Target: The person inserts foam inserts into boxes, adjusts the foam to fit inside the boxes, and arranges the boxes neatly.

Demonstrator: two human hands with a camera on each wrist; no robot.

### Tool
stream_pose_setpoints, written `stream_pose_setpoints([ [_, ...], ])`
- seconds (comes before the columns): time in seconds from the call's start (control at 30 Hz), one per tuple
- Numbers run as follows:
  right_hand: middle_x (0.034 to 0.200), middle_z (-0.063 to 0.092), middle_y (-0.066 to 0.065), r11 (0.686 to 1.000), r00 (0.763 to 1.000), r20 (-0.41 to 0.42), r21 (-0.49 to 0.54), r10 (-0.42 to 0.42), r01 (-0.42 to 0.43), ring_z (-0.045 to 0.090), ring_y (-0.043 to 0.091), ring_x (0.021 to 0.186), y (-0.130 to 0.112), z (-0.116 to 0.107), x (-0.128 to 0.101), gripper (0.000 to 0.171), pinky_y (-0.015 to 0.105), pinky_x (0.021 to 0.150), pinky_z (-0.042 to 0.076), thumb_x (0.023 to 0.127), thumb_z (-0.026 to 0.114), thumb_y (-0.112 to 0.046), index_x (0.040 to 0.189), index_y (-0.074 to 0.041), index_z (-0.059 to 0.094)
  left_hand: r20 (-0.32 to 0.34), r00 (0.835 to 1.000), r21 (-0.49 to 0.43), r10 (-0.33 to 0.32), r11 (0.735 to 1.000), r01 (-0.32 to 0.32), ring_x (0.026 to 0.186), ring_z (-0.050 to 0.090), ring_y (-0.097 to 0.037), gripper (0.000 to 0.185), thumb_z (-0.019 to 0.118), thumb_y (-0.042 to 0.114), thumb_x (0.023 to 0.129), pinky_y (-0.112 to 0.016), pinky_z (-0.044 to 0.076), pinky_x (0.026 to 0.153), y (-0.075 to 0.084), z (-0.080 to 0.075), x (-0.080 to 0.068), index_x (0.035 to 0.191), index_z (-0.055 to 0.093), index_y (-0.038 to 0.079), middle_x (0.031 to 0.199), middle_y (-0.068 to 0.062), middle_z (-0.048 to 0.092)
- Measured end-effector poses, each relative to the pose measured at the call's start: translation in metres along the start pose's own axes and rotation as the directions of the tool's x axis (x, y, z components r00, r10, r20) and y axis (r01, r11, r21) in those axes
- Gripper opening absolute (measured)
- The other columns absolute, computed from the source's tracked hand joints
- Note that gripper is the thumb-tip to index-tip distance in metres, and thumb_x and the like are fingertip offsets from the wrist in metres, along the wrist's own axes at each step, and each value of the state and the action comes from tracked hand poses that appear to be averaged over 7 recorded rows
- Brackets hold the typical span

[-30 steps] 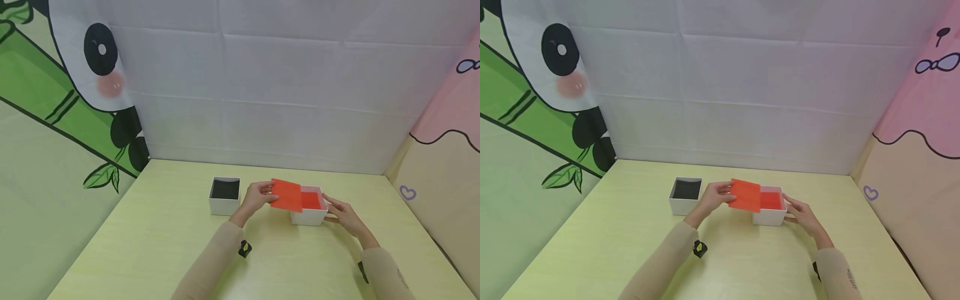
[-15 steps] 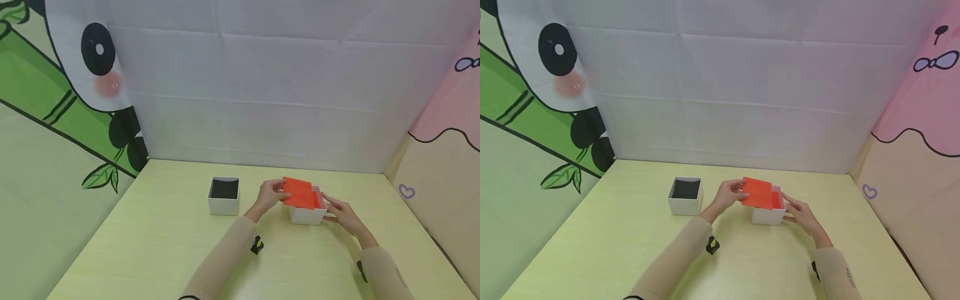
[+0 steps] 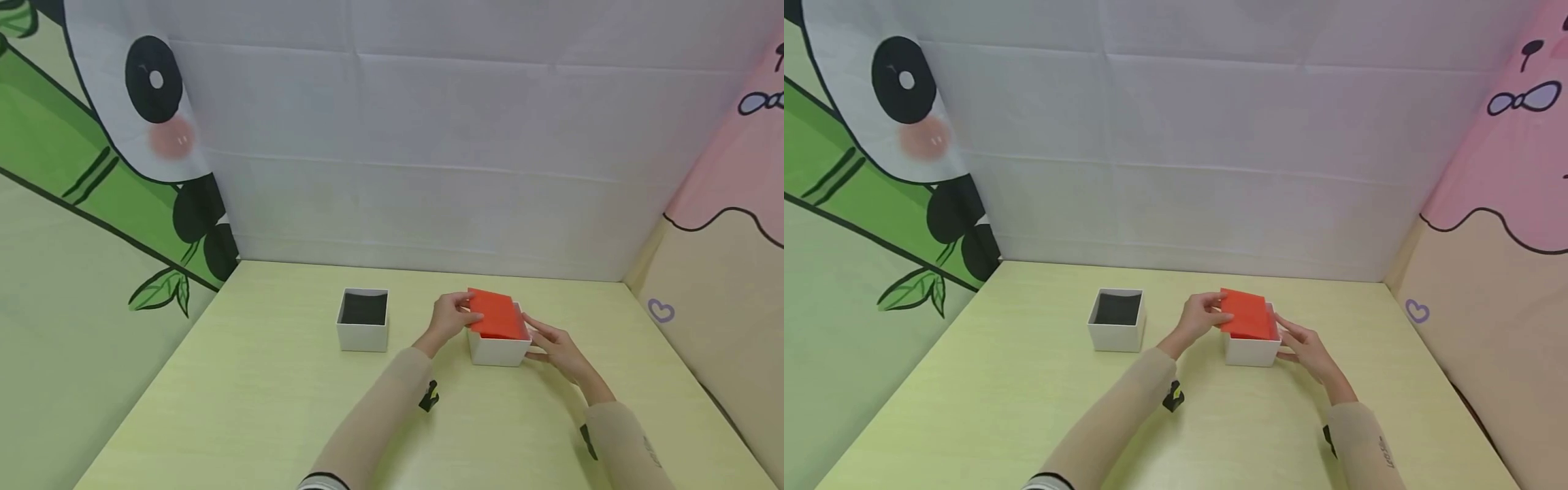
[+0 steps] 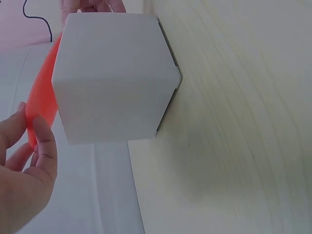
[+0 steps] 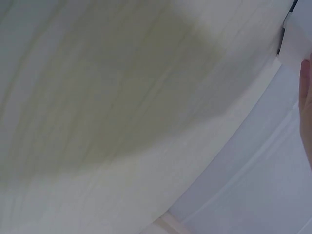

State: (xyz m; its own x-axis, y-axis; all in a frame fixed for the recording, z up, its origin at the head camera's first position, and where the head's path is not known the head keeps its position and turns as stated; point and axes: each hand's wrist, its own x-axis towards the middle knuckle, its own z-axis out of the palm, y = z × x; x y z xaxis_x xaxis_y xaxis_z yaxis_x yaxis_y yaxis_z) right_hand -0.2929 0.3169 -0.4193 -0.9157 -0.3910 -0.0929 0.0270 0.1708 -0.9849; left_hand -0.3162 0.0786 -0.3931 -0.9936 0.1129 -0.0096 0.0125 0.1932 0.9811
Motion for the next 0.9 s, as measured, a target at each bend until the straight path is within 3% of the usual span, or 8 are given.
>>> stream_pose_setpoints([
  [0.3, 0.142, 0.018, 0.024, 1.0, 1.0, 0.001, 0.012, 0.012, -0.012, 0.047, 0.014, 0.112, 0.0, 0.0, 0.0, 0.055, 0.041, 0.081, 0.043, 0.094, 0.045, -0.02, 0.14, -0.003, 0.021, 0.011, 1.0, 0.066, 0.007, 0.998, -0.007, 0.063, 0.056, -0.01, 0.048, 0.073, 0.006, 0.073, -0.021, 0.047, 0.056, 0.001, 0.011, 0.003, 0.118, 0.058, 0.002, 0.08, -0.001, 0.058],
  [0.73, 0.141, 0.019, 0.025, 0.999, 0.999, -0.013, 0.006, 0.032, -0.032, 0.039, 0.034, 0.119, -0.002, 0.003, 0.0, 0.05, 0.04, 0.08, 0.045, 0.096, 0.042, -0.014, 0.14, -0.004, 0.021, 0.025, 0.999, 0.18, 0.037, 0.983, -0.041, 0.059, 0.039, -0.007, 0.044, 0.075, 0.01, 0.072, -0.017, 0.032, 0.05, -0.004, 0.014, 0.004, 0.113, 0.061, 0.0, 0.064, 0.004, 0.042],
  [0.9, 0.141, 0.02, 0.026, 1.0, 0.999, -0.017, 0.009, 0.03, -0.029, 0.045, 0.025, 0.115, -0.002, 0.003, 0.0, 0.051, 0.04, 0.08, 0.044, 0.096, 0.043, -0.014, 0.14, -0.003, 0.021, 0.027, 0.998, 0.246, 0.05, 0.968, -0.055, 0.058, 0.034, -0.008, 0.041, 0.074, 0.014, 0.073, -0.019, 0.028, 0.05, -0.003, 0.015, 0.003, 0.109, 0.062, -0.001, 0.061, 0.002, 0.037],
])
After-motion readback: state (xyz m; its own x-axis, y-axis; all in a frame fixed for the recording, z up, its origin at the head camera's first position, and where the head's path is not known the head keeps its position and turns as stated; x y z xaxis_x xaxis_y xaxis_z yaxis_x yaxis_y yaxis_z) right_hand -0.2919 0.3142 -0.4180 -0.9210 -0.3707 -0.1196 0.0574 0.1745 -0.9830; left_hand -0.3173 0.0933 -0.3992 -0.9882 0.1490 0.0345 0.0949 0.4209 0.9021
